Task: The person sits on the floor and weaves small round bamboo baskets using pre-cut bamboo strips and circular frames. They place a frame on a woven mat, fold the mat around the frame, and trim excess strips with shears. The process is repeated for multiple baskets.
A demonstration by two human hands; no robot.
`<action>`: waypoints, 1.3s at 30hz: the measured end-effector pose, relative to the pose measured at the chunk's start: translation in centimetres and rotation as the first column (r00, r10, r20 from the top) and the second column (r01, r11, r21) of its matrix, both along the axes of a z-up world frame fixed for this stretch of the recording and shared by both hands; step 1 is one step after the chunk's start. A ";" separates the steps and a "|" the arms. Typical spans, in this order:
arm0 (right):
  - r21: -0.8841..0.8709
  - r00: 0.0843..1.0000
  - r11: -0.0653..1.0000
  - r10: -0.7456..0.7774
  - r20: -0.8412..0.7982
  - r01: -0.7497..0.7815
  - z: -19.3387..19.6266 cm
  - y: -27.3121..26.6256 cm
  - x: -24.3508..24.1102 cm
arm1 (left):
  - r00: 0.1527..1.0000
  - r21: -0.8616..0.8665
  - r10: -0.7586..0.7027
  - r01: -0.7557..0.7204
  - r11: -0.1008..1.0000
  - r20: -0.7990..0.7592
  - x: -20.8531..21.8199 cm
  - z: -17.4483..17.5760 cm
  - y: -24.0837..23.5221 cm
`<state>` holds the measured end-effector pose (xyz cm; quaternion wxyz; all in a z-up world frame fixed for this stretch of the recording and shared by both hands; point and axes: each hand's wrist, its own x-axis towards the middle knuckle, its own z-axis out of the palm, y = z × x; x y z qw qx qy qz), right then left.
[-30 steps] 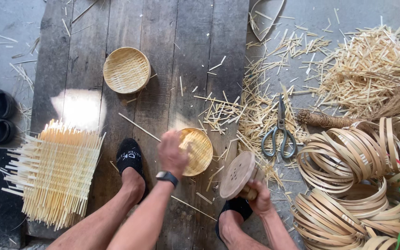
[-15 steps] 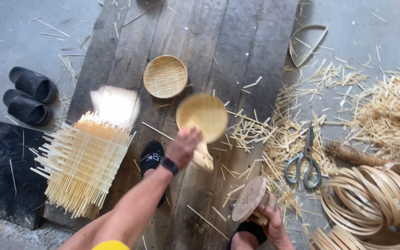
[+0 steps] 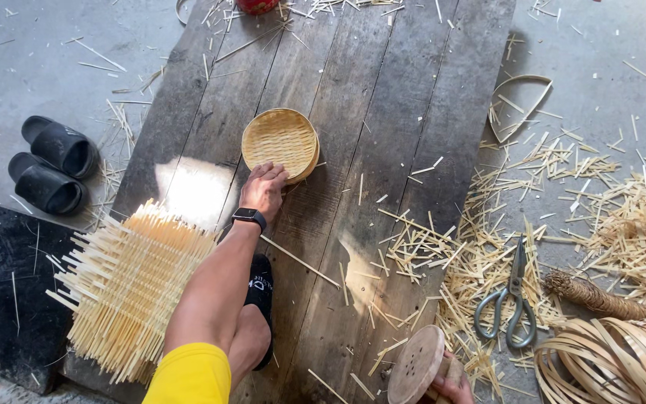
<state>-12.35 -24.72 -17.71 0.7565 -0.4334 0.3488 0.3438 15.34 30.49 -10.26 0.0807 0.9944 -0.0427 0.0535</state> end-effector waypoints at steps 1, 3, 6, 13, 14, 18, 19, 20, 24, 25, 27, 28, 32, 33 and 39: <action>-0.001 1.000 1.000 0.016 -0.001 -0.016 -0.1 -0.2 0.0 | 1.000 -0.017 0.002 -0.002 1.000 0.014 -0.2 -0.2 -0.1; 0.031 1.000 0.999 -0.013 -0.022 0.014 -0.2 0.0 0.5 | 1.000 -0.028 -0.004 0.004 1.000 -0.007 0.0 -0.2 0.1; 0.096 1.000 0.995 -0.012 -0.027 0.014 0.7 0.1 0.4 | 1.000 -0.031 -0.013 0.013 0.999 -0.021 -0.2 0.0 0.1; 0.007 0.995 0.998 -0.060 0.084 0.059 0.9 1.5 1.0 | 0.988 -0.068 -0.036 0.026 0.997 -0.148 0.8 1.2 -0.5; -0.049 0.993 0.998 -0.035 0.115 0.041 0.8 1.8 1.2 | 0.985 -0.066 -0.038 0.028 0.997 -0.166 0.9 1.6 -0.5; -0.134 0.987 0.990 0.058 0.149 -0.038 0.4 1.9 1.9 | 0.999 0.036 -0.048 0.047 0.998 0.025 1.0 3.1 -1.9; -0.146 0.987 0.988 0.071 0.144 -0.050 0.5 1.9 1.9 | 0.989 0.085 -0.057 0.046 0.995 0.138 0.7 3.6 -3.0; -0.171 0.989 0.984 0.072 0.128 -0.050 0.7 2.1 2.0 | 0.985 -0.017 -0.014 0.017 1.000 0.174 -0.1 4.3 -4.6; -0.284 0.932 0.952 0.204 0.300 -0.117 3.1 3.2 2.4 | 0.945 -0.594 -0.058 -0.154 0.790 -0.322 -9.3 6.0 -16.9; -0.400 0.821 0.905 0.336 0.461 -0.145 3.8 3.9 3.1 | 0.701 -0.575 -0.072 -0.518 0.634 -0.710 -11.8 6.0 -20.7; -0.614 0.475 0.780 0.588 0.654 -0.120 5.6 5.3 4.6 | 0.576 -0.607 -0.206 -0.781 0.148 -0.791 -16.3 6.2 -25.4; -0.701 0.263 0.710 0.690 0.674 -0.067 6.7 5.9 5.1 | 0.489 -0.494 -0.123 -0.870 0.009 -0.864 -17.6 6.0 -26.5; 0.052 0.987 0.998 0.038 0.158 -0.047 10.7 6.6 7.9 | 0.775 -0.786 0.130 -0.612 -0.085 -0.618 -17.6 4.9 -26.2; -0.049 0.983 0.993 0.111 0.145 -0.105 11.4 6.7 8.3 | 0.798 -0.804 0.106 -0.593 -0.029 -0.593 -17.2 5.1 -25.5; -0.214 0.951 0.960 0.227 0.209 -0.182 11.2 8.1 6.6 | 0.981 -0.404 0.169 -0.117 0.907 0.094 -15.4 9.5 -14.6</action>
